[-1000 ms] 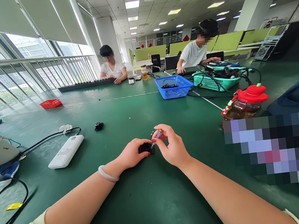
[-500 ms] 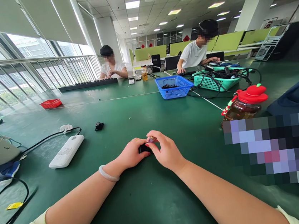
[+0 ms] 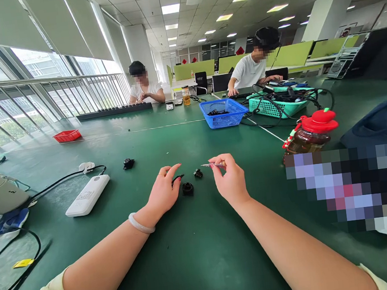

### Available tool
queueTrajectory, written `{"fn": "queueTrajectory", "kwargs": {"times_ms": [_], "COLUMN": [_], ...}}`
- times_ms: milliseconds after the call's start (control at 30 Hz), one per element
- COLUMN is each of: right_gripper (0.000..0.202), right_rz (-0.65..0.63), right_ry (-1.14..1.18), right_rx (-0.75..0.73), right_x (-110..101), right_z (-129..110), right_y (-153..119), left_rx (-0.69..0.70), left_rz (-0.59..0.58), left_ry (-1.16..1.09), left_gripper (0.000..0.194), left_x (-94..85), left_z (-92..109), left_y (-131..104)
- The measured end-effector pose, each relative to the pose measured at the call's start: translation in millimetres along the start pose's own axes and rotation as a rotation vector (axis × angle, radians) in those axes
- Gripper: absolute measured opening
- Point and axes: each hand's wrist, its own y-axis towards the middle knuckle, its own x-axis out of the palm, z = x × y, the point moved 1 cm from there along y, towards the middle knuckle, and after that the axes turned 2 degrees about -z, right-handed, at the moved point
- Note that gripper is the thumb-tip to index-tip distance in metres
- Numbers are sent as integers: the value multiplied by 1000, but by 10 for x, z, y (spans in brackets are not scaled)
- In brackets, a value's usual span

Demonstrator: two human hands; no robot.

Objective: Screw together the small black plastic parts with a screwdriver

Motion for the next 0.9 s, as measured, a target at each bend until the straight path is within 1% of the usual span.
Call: {"fn": "queueTrajectory", "kwargs": {"times_ms": [33,100,167,233,300,367,433,500,567,633,700,800,900], "right_gripper": [17,16,18,20,21,21,21,20,19,18,18,17,16], "right_rz": [-35,-78,-110,-141,-153,-142,-122,-115,-122,-140,-152,-151,-146], "right_ry": [-42,-62,-34,19,72,105,116,111,97,82,71,49,34], "right_rx": [19,52,67,69,68,62,55,52,48,37,25,12,-6], "right_x": [12,41,69,89,96,95,94,99,109,119,119,102,83], "right_z": [47,106,106,62,8,-25,-26,-8,6,3,-15,-41,-42], "right_y": [14,27,18,-7,-36,-58,-67,-69,-70,-76,-84,-92,-89], "left_rx": [-26,-41,-38,-44,-60,-31,58,159,218,227,211,193,156], "left_rz": [14,1,-39,-71,-75,-68,-93,-159,-220,-246,-247,-237,-216], "left_ry": [69,180,237,251,250,243,213,149,85,49,33,31,84], "left_gripper": [44,38,35,37,40,45,51,53,48,38,31,32,37], "left_x": [-11,-25,-33,-44,-59,-62,-36,21,90,147,179,179,122], "left_z": [-5,-8,2,31,68,102,118,112,92,73,64,63,21], "left_y": [0,-5,-14,-25,-33,-39,-44,-40,-19,24,76,128,128]}}
